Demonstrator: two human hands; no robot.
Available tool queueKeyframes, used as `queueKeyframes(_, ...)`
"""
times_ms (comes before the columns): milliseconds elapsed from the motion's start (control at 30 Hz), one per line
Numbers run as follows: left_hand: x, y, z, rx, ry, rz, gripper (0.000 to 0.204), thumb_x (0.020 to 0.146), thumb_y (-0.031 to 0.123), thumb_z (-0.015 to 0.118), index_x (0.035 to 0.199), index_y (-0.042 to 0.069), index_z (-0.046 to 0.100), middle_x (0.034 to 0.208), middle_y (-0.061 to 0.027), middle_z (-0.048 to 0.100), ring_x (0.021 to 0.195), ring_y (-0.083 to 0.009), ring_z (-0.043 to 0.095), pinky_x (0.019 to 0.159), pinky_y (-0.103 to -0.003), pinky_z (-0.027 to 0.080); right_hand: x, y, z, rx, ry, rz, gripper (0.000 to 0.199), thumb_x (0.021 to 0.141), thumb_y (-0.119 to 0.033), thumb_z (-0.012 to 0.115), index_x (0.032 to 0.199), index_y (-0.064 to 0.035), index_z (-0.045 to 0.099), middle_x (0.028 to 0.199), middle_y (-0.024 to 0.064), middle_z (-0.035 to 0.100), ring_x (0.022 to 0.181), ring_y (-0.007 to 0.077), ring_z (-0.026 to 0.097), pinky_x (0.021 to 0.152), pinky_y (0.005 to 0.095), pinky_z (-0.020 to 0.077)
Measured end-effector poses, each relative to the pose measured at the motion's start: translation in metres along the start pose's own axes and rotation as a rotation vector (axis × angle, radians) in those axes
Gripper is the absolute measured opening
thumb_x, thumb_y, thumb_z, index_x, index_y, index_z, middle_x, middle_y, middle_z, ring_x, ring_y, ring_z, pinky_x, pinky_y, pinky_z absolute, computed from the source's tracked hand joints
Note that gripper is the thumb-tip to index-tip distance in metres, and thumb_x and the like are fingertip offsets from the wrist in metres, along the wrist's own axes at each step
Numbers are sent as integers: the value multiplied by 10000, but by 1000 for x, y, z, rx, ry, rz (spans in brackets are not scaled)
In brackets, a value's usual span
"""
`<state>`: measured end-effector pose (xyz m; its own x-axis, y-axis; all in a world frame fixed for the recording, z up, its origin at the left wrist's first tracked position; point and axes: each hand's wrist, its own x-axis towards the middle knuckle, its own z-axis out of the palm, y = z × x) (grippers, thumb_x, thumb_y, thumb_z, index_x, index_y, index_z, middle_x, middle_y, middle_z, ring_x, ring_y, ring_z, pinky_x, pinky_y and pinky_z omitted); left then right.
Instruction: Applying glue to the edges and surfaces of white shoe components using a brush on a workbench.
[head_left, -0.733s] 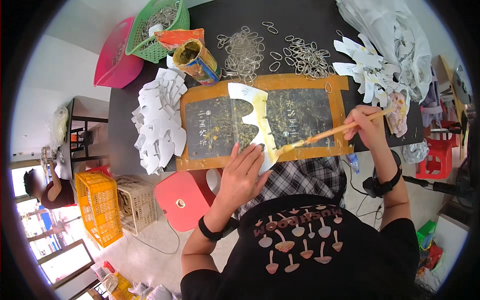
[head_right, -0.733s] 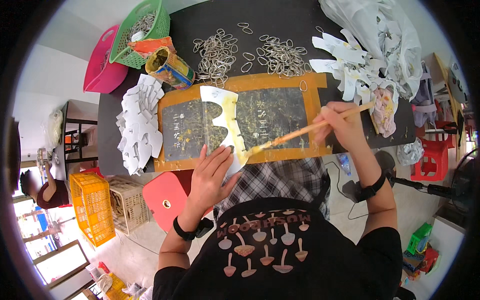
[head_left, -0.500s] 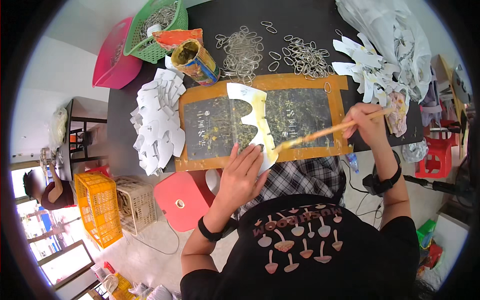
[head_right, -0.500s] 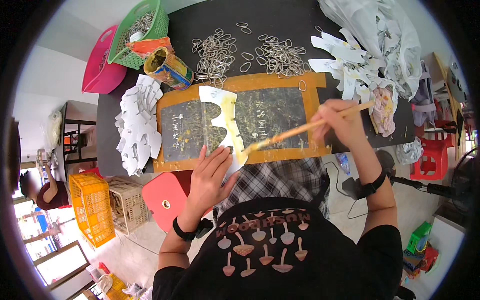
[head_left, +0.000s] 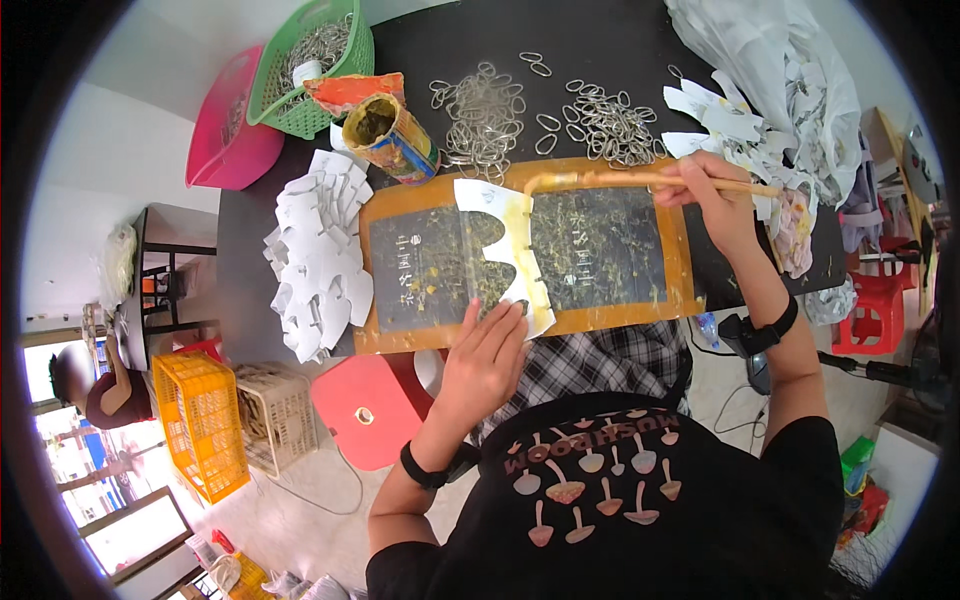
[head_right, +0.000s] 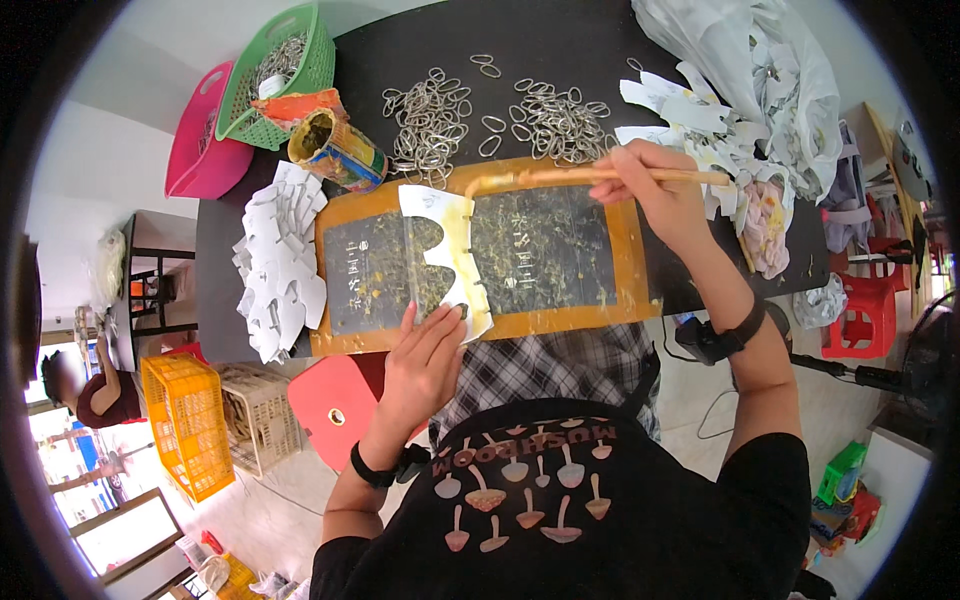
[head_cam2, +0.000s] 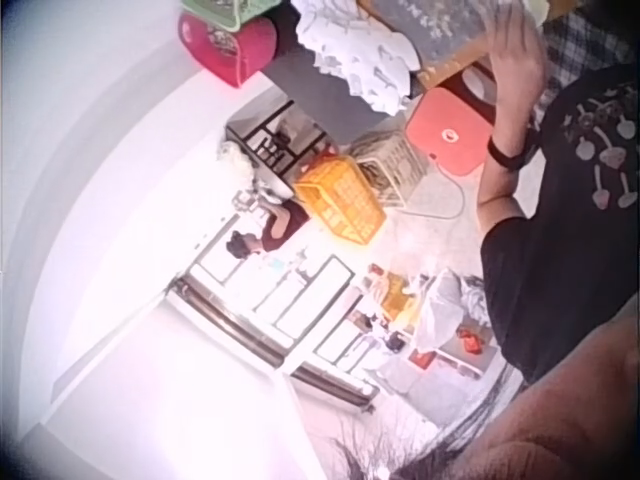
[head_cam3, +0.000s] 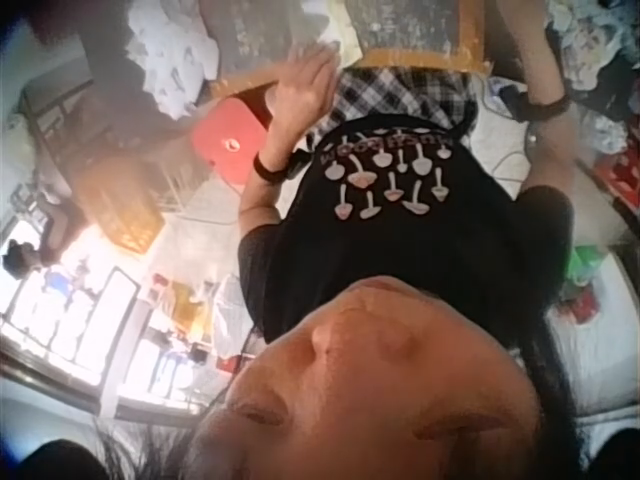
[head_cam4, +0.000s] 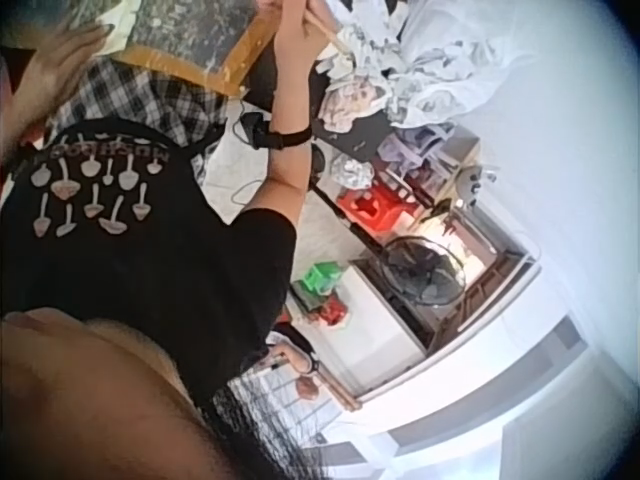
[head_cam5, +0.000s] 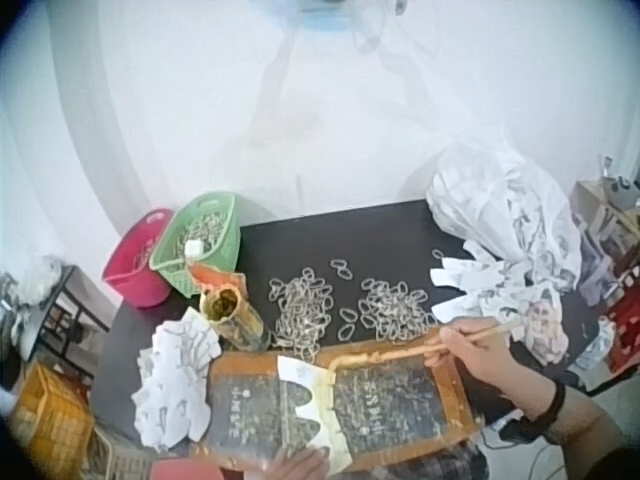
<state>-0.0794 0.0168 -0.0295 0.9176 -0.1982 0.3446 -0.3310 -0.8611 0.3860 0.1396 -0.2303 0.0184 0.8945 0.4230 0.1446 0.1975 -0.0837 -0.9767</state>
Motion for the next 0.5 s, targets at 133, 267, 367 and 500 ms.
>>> queueKeyframes(133,8,2,-13,-41,-60,27,338,772,170,692,1034,-17,589,1102,-169,578,1079,-327,566,999,-495,385,0,7,-15,67,94,-115,292,973,-161,457,943,80,619,822,149,659,708,177,672,650,258,564)
queueKeyframes(267,27,-2,-34,-329,-93,-109,401,782,164,679,1111,-4,521,1134,-194,527,1062,-411,536,899,-469,444,1,6,-29,312,244,-308,338,998,-216,406,1070,72,568,994,189,632,852,189,662,747,296,558)
queueKeyframes(367,60,-31,-38,-164,-146,-97,385,766,43,618,1130,2,498,1150,-200,528,1063,-401,536,938,-455,426,2,-7,-27,321,312,-346,409,1010,-303,369,1125,56,527,1129,216,595,933,215,646,831,343,534)
queueKeyframes(500,123,-60,-33,144,3,73,393,724,-57,554,1108,10,505,1078,-188,569,1033,-381,551,977,-431,402,2,-1,-28,220,181,-346,398,1004,-340,368,1099,15,521,1213,242,541,956,260,640,856,362,504)
